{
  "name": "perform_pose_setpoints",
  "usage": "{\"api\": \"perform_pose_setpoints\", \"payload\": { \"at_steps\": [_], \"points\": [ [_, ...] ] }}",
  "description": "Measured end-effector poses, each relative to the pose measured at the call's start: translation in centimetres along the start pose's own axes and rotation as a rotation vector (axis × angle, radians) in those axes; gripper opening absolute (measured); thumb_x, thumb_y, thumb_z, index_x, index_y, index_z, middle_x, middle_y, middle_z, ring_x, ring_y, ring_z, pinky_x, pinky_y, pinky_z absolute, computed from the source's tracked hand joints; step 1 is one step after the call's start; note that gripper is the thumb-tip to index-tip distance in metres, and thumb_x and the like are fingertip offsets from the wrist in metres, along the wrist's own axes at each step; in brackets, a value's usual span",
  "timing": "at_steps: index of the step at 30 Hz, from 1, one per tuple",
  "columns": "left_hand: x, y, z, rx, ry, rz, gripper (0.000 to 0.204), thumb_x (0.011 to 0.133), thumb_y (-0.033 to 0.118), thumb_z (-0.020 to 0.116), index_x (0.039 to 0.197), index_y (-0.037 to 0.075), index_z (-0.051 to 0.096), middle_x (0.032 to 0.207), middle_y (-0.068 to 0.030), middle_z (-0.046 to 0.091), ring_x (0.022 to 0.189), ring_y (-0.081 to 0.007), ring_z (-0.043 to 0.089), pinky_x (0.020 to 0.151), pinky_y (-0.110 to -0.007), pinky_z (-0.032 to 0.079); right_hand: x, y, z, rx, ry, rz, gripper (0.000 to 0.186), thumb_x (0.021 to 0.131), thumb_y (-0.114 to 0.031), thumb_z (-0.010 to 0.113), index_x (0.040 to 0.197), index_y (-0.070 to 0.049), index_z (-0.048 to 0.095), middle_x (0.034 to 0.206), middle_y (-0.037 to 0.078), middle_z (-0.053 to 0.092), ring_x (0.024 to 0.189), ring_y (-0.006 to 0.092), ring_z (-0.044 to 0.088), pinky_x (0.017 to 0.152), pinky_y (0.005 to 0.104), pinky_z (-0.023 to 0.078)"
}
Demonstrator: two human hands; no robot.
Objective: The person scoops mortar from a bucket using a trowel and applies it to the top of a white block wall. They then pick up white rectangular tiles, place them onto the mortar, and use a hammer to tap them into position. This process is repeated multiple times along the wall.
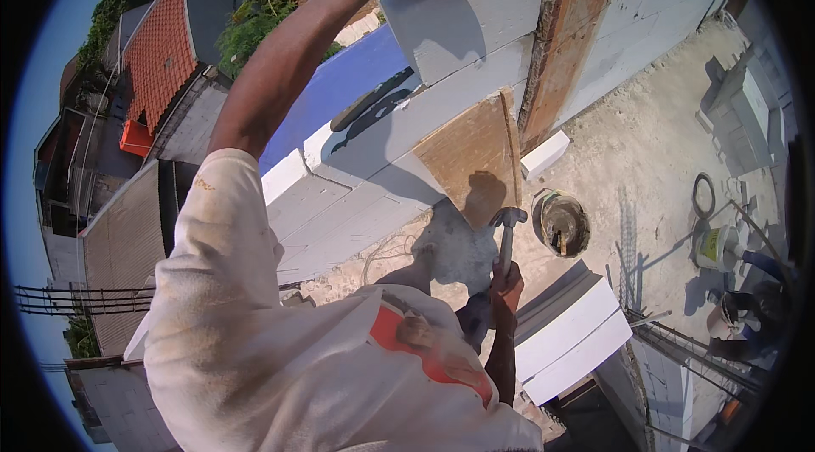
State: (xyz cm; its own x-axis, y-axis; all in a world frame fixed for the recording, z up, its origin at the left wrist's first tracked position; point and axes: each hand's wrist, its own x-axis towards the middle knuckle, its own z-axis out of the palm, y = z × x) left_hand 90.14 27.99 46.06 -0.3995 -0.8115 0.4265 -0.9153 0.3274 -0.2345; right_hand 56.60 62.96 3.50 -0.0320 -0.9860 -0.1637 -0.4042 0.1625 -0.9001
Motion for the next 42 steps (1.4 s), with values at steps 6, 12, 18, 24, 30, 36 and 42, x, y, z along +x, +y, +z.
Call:
{"api": "perform_pose_setpoints", "payload": {
  "at_steps": [6, 12, 18, 24, 30, 36, 42],
  "points": [
    [1.7, 0.1, 2.3, -0.281, -0.185, -0.014, 0.078, 0.078, 0.06, 0.075, 0.132, 0.005, 0.065, 0.132, -0.0207, 0.065, 0.123, -0.0341, 0.062, 0.103, -0.05, 0.051, 4.0, -20.2, 7.8, -0.137, -0.231, -0.233, 0.04, 0.099, -0.038, 0.067, 0.106, 0.001, 0.061, 0.069, 0.018, 0.066, 0.058, 0.0317, 0.065, 0.055, 0.0432, 0.049],
    [0.2, -1.5, 2.5, -0.388, -0.179, -0.041, 0.077, 0.078, 0.06, 0.076, 0.131, 0.005, 0.066, 0.13, -0.0205, 0.066, 0.121, -0.0342, 0.063, 0.102, -0.049, 0.052, 5.8, -30.9, 11.3, -0.357, -0.323, -0.664, 0.043, 0.097, -0.042, 0.066, 0.114, -0.003, 0.056, 0.091, 0.025, 0.07, 0.08, 0.0447, 0.071, 0.067, 0.053, 0.055],
    [0.9, -1.4, 2.8, -0.453, -0.18, -0.049, 0.076, 0.077, 0.06, 0.076, 0.129, 0.005, 0.067, 0.127, -0.0202, 0.067, 0.119, -0.0343, 0.065, 0.1, -0.049, 0.053, 9.9, -33.0, 9.4, -0.431, -0.205, -0.436, 0.032, 0.1, -0.033, 0.065, 0.104, -0.004, 0.055, 0.078, 0.024, 0.068, 0.077, 0.0429, 0.071, 0.064, 0.0516, 0.055],
    [1.9, -1.4, 3.6, -0.481, -0.178, -0.054, 0.076, 0.076, 0.06, 0.076, 0.127, 0.004, 0.068, 0.125, -0.02, 0.069, 0.116, -0.0345, 0.066, 0.098, -0.048, 0.054, 10.0, -32.3, 10.3, -0.549, -0.249, -0.694, 0.032, 0.099, -0.033, 0.065, 0.105, -0.003, 0.053, 0.077, 0.024, 0.068, 0.075, 0.0445, 0.07, 0.062, 0.0501, 0.053],
    [1.9, -1.9, 3.7, -0.482, -0.172, -0.078, 0.075, 0.076, 0.06, 0.077, 0.126, 0.004, 0.069, 0.122, -0.0198, 0.07, 0.114, -0.0346, 0.067, 0.096, -0.048, 0.055, 13.1, -32.6, 8.8, -0.453, -0.175, -0.5, 0.032, 0.096, -0.036, 0.069, 0.103, -0.006, 0.058, 0.078, 0.021, 0.068, 0.074, 0.0423, 0.07, 0.062, 0.0489, 0.054],
    [2.0, -1.9, 4.0, -0.496, -0.176, -0.09, 0.075, 0.075, 0.059, 0.077, 0.124, 0.004, 0.07, 0.12, -0.0195, 0.071, 0.111, -0.0347, 0.069, 0.095, -0.047, 0.056, 11.7, -32.6, 8.5, -0.483, -0.225, -0.568, 0.031, 0.095, -0.033, 0.071, 0.106, -0.006, 0.059, 0.077, 0.021, 0.068, 0.077, 0.0435, 0.07, 0.063, 0.0473, 0.053],
    [2.3, -2.1, 4.2, -0.507, -0.175, -0.102, 0.074, 0.075, 0.059, 0.077, 0.123, 0.003, 0.071, 0.117, -0.0193, 0.073, 0.109, -0.0348, 0.07, 0.093, -0.047, 0.057, 11.7, -33.4, 8.3, -0.46, -0.243, -0.497, 0.028, 0.095, -0.029, 0.07, 0.106, -0.006, 0.058, 0.082, 0.023, 0.07, 0.077, 0.0438, 0.07, 0.066, 0.0476, 0.054]
  ]
}}
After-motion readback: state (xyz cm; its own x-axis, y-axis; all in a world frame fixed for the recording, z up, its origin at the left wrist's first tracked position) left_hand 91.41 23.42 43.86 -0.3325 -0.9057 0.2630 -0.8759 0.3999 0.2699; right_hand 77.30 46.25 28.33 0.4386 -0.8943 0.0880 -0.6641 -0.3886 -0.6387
